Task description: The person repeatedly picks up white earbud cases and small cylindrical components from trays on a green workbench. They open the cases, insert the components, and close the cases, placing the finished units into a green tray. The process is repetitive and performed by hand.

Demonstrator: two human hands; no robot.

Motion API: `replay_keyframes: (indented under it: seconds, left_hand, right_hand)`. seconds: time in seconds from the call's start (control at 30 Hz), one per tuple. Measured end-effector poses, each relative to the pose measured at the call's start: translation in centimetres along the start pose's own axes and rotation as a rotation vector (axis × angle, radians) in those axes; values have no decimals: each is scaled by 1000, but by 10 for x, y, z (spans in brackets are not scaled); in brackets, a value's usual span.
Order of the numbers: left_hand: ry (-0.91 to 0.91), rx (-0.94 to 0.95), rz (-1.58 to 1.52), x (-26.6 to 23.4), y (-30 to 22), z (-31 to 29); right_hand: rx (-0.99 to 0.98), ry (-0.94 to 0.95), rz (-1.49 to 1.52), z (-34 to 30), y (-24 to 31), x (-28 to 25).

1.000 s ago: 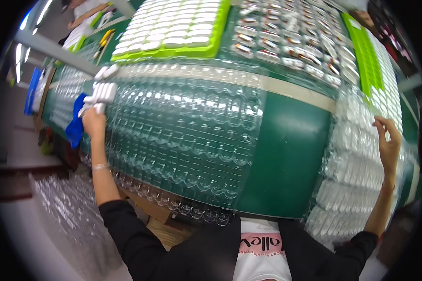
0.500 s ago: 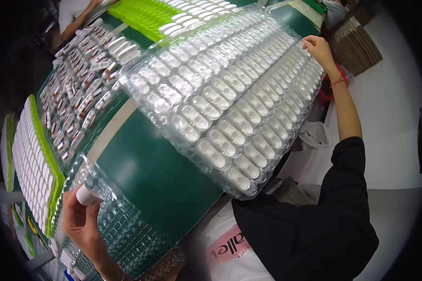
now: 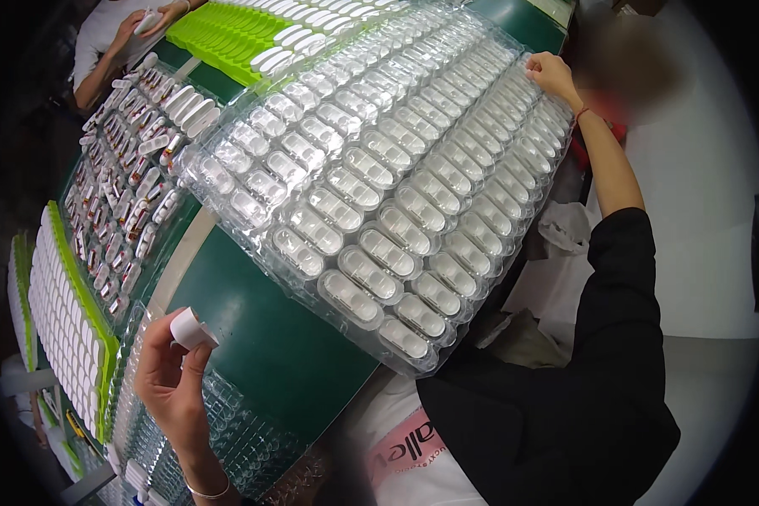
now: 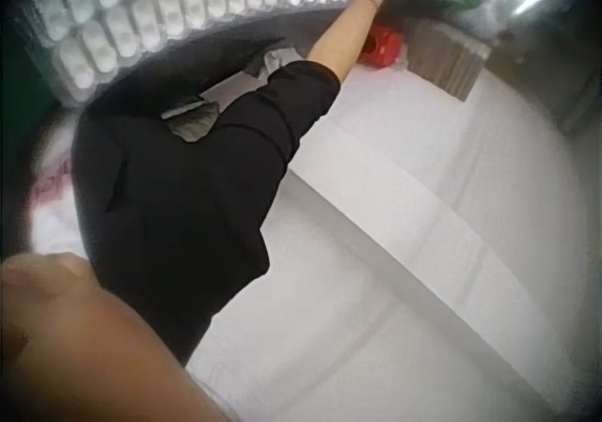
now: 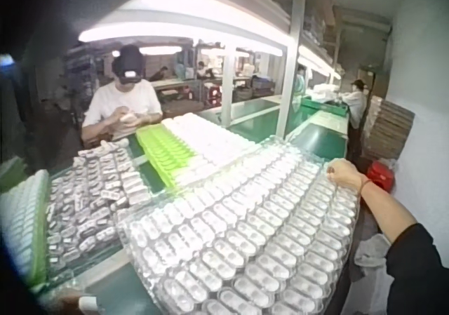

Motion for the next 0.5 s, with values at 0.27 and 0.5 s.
replay_keyframes:
  seconds: [0.27, 0.5]
  left_hand:
    - [-7, -110, -144, -7, 12, -12]
    - [32, -169, -335, 10, 13, -12]
  right_hand:
    - [-194, -67, 395, -7, 111, -32]
    - [-527, 608, 1329, -117, 386, -32]
Point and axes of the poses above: each hand's wrist, its own z-axis towards the middle knuckle, its own x-axis out of the palm, y = z × x, the point moved 9 cm from there along z, towards the middle knuckle
